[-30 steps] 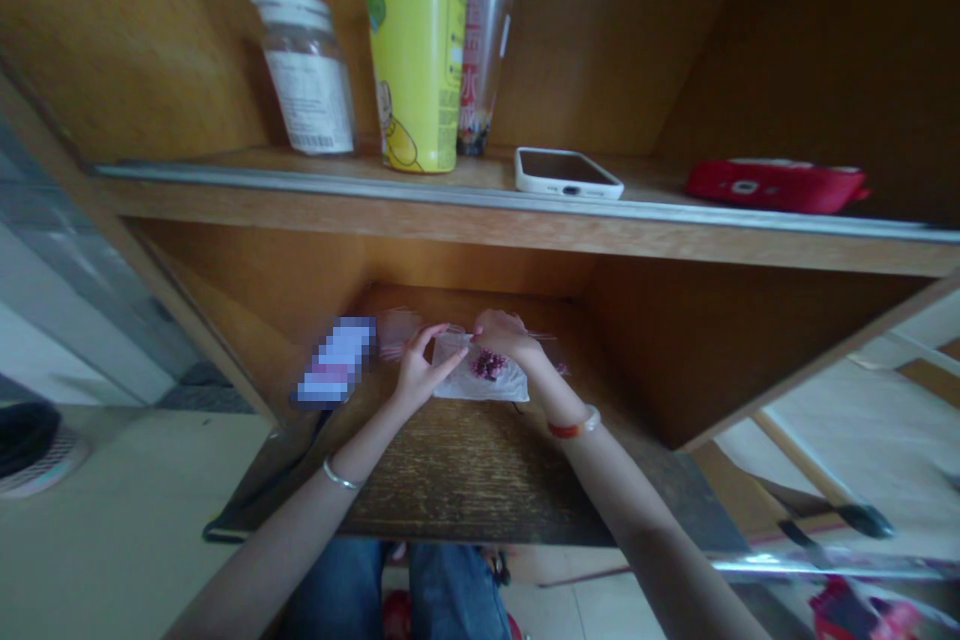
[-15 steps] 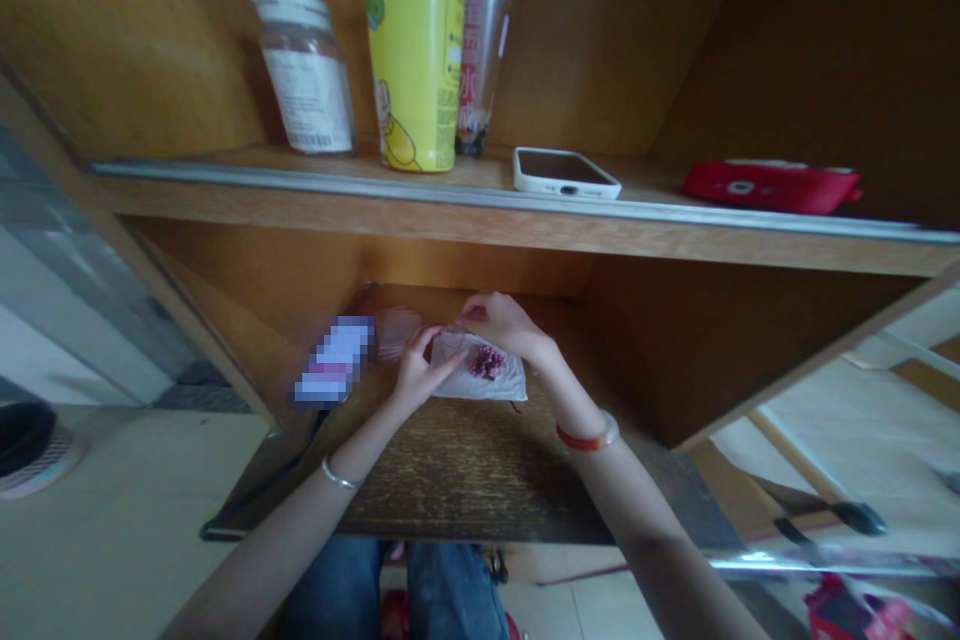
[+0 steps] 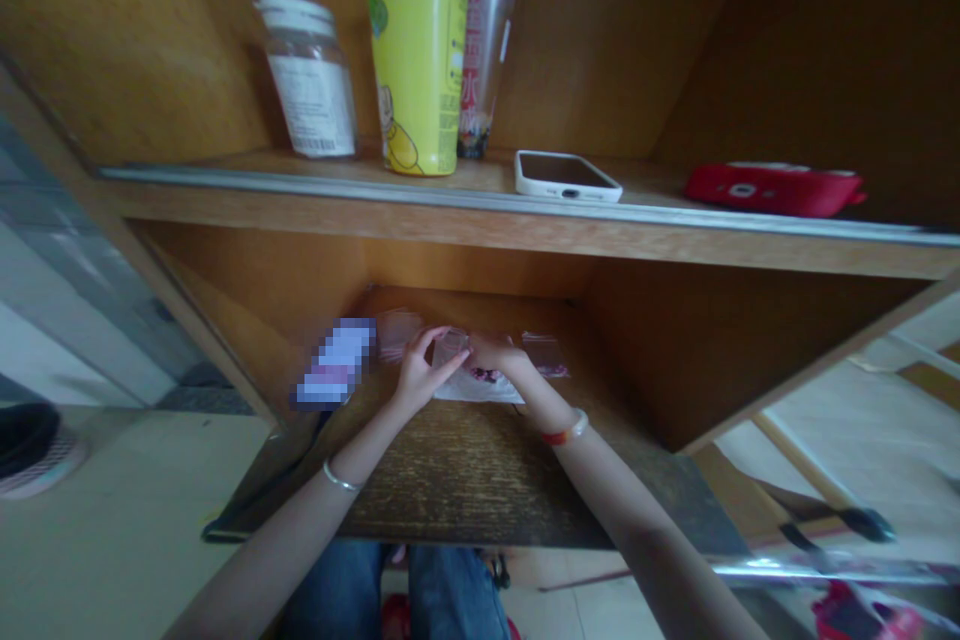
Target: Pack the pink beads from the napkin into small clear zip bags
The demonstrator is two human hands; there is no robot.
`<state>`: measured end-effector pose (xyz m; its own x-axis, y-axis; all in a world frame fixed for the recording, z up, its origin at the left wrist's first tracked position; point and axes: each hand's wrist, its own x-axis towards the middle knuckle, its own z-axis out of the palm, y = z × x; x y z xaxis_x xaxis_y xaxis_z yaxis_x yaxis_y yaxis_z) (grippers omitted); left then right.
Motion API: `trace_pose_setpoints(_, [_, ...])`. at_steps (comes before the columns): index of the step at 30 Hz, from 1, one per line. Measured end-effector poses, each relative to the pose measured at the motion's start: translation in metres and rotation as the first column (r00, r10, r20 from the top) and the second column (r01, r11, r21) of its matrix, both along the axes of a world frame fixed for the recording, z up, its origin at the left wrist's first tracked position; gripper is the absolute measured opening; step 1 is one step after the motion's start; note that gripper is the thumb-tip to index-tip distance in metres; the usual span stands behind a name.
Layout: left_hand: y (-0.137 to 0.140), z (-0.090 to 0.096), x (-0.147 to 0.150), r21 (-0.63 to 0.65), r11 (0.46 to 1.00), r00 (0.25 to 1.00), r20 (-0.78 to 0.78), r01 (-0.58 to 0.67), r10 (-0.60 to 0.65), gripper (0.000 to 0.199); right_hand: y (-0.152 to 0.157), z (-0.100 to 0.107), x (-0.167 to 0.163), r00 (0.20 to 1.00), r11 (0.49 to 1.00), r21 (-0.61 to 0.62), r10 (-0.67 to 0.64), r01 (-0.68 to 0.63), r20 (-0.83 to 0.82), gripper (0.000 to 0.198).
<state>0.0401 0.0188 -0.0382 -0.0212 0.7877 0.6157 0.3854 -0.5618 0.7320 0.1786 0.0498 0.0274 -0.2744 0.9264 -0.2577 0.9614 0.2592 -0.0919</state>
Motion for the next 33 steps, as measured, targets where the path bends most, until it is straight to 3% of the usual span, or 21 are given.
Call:
trace_pose_setpoints(4, [-0.001,0.001,-0.001,-0.006,1.000,1.000,-0.004,0.002,-0.002,0.039,0.001,0.002,0.002,0.996,0.997,0.007,0.073,-0.072,-0.049,0.024])
trace_pose_setpoints(10, [-0.001,0.001,-0.001,-0.012,1.000,1.000,0.005,0.013,-0.013,0.038,0.003,0.024,0.014,0.972,0.979,0.196,-0.015,0.062,-0.234,0.022])
trace_pose_setpoints(14, [-0.001,0.000,0.000,-0.017,1.000,1.000,0.002,0.010,-0.010,0.038,-0.001,0.036,0.022,0.850,0.954,0.298,0.146,0.014,-0.506,0.020])
trace_pose_setpoints(17, [-0.001,-0.001,-0.001,-0.025,1.000,1.000,0.000,0.010,-0.010,0.038,-0.006,0.040,0.024,0.716,0.959,0.262,0.260,-0.111,-0.648,0.022])
trace_pose_setpoints(20, [0.001,-0.002,-0.001,-0.024,1.000,1.000,0.006,0.013,-0.013,0.037,-0.009,0.042,0.023,0.675,0.961,0.230,0.271,-0.152,-0.686,0.021])
trace_pose_setpoints(23, [0.001,-0.002,-0.001,-0.013,1.000,1.000,0.010,0.008,-0.008,0.037,-0.008,0.044,0.025,0.714,0.964,0.247,0.240,-0.096,-0.657,0.020])
trace_pose_setpoints(27, [0.000,0.000,-0.001,-0.018,1.000,1.000,0.007,0.006,-0.006,0.038,-0.004,0.045,0.030,0.869,0.970,0.245,0.118,0.004,-0.481,0.019])
trace_pose_setpoints(30, [0.000,0.000,-0.001,-0.018,1.000,1.000,0.005,0.011,-0.011,0.038,-0.002,0.038,0.031,0.937,0.984,0.173,0.032,0.031,-0.348,0.017])
trace_pose_setpoints(33, [0.001,-0.002,-0.001,-0.009,1.000,1.000,0.009,0.010,-0.010,0.039,0.001,0.023,0.025,0.966,0.997,0.077,0.046,-0.028,-0.254,0.009])
